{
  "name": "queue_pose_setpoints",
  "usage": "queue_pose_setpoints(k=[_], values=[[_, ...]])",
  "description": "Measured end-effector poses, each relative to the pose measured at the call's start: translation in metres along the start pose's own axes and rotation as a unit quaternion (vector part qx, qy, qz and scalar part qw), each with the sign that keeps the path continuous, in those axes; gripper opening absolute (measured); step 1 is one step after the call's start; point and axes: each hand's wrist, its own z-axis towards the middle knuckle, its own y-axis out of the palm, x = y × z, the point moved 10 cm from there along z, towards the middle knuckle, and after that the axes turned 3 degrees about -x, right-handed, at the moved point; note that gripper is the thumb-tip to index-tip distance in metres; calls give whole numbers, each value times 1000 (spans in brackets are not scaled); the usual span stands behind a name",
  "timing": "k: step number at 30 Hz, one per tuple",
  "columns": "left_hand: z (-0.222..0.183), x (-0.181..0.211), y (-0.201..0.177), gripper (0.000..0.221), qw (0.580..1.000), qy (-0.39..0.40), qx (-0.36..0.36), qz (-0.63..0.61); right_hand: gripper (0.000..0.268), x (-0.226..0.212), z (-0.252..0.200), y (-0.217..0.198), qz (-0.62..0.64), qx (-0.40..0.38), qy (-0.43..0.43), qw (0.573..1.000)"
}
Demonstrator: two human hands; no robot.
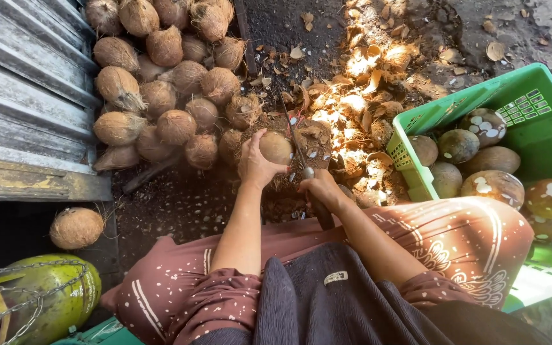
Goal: The person sits on the ground and uses a long-handled knife to peel the fibrous husk off coconuts. They rotate each coconut while striking the husk, then place the peeled coconut into a green crate.
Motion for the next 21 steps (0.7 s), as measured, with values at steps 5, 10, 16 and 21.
queue_pose_setpoints(k=[5, 10, 16, 21], values=[[-4, -6, 2, 116, 1000, -22, 1, 4, 23, -74, -43, 8, -59, 25, -126, 990], [-9, 0, -8, 112, 1000, 8, 20, 4, 39, 45, 30, -10, -141, 79, 59, 985], [-3, -4, -18, 116, 998, -23, -52, -3, 19, 34, 19, -13, 55, 60, 59, 995], [-30, 22, -34, 120, 996, -88, 3, 26, 38, 30, 15, -7, -111, 46, 32, 992]])
